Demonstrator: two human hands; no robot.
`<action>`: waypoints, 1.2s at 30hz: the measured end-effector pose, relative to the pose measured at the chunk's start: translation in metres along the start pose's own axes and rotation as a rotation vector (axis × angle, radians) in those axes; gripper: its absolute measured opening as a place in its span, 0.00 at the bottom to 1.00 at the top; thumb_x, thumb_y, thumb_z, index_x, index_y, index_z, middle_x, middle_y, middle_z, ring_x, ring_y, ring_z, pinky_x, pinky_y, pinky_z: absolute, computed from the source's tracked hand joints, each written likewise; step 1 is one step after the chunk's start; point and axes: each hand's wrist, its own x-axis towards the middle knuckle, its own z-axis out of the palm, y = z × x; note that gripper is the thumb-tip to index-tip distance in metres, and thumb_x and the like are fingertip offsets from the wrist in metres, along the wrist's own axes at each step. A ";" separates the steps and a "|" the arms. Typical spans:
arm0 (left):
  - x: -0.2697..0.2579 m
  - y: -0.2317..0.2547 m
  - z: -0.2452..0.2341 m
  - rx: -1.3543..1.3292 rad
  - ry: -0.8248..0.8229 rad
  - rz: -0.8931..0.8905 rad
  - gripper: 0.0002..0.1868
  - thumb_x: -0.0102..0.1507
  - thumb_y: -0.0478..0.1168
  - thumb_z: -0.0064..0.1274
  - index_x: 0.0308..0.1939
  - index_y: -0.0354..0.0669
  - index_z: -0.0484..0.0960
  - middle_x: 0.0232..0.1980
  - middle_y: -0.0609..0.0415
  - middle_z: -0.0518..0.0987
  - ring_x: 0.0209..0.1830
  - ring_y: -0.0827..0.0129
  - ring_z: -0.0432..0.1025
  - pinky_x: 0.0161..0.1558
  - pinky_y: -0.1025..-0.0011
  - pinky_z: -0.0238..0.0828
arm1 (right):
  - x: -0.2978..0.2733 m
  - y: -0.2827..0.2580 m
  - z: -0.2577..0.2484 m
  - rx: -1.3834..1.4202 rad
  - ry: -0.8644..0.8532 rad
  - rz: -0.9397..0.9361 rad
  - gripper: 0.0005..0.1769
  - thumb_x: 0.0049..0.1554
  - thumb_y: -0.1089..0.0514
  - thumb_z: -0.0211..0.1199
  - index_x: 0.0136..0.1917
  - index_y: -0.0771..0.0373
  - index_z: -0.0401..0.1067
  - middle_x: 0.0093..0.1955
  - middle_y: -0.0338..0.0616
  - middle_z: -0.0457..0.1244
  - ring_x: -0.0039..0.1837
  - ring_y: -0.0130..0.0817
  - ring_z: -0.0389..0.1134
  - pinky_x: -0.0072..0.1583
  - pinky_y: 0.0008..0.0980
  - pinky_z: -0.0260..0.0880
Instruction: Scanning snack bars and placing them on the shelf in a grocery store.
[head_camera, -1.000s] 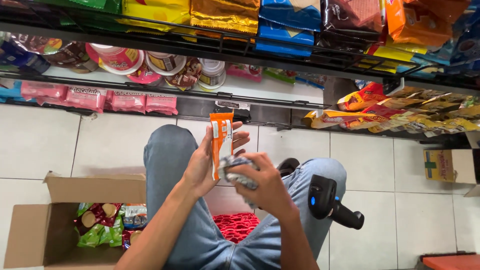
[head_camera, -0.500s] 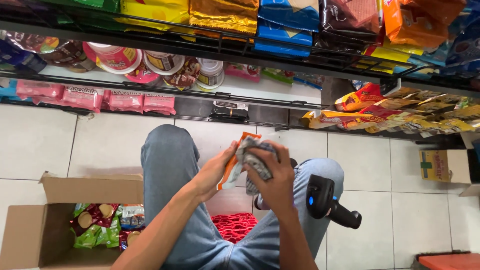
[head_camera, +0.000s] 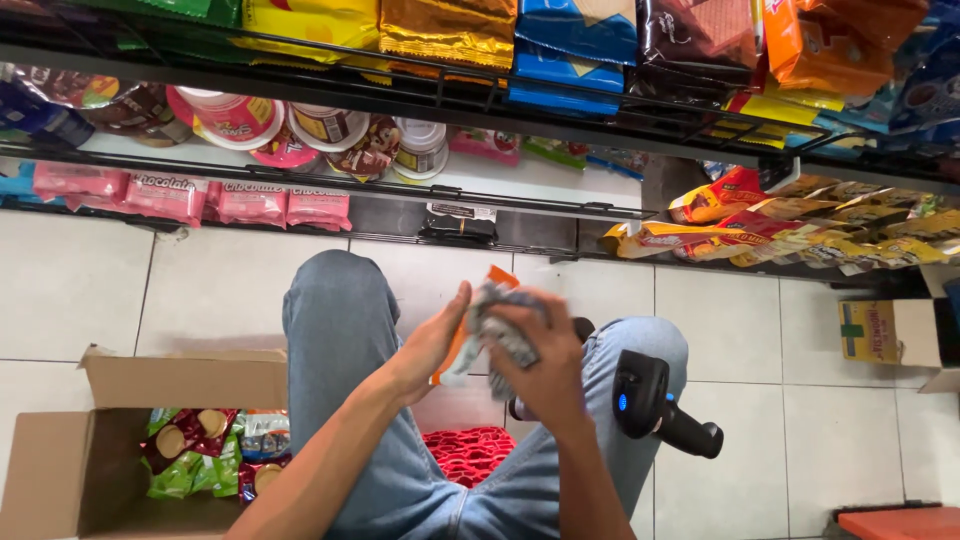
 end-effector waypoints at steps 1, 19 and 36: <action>-0.005 0.010 0.007 0.000 -0.001 -0.001 0.40 0.69 0.66 0.28 0.72 0.42 0.71 0.65 0.53 0.77 0.61 0.73 0.73 0.61 0.73 0.68 | 0.001 -0.003 -0.001 0.000 0.000 0.001 0.22 0.49 0.57 0.76 0.57 0.53 0.77 0.61 0.46 0.62 0.59 0.45 0.70 0.58 0.40 0.74; -0.018 0.036 0.015 -0.322 -0.152 0.312 0.33 0.71 0.53 0.40 0.72 0.31 0.65 0.70 0.49 0.74 0.69 0.66 0.70 0.69 0.65 0.66 | 0.000 -0.007 -0.011 0.160 -0.141 -0.051 0.22 0.49 0.57 0.74 0.57 0.56 0.76 0.59 0.48 0.65 0.55 0.43 0.74 0.56 0.37 0.75; -0.009 0.020 0.003 -0.377 -0.147 0.359 0.32 0.72 0.60 0.33 0.63 0.35 0.72 0.61 0.48 0.79 0.64 0.63 0.72 0.65 0.64 0.69 | -0.004 -0.024 0.020 0.247 -0.068 -0.159 0.24 0.51 0.56 0.75 0.61 0.59 0.75 0.63 0.50 0.63 0.64 0.45 0.71 0.64 0.38 0.73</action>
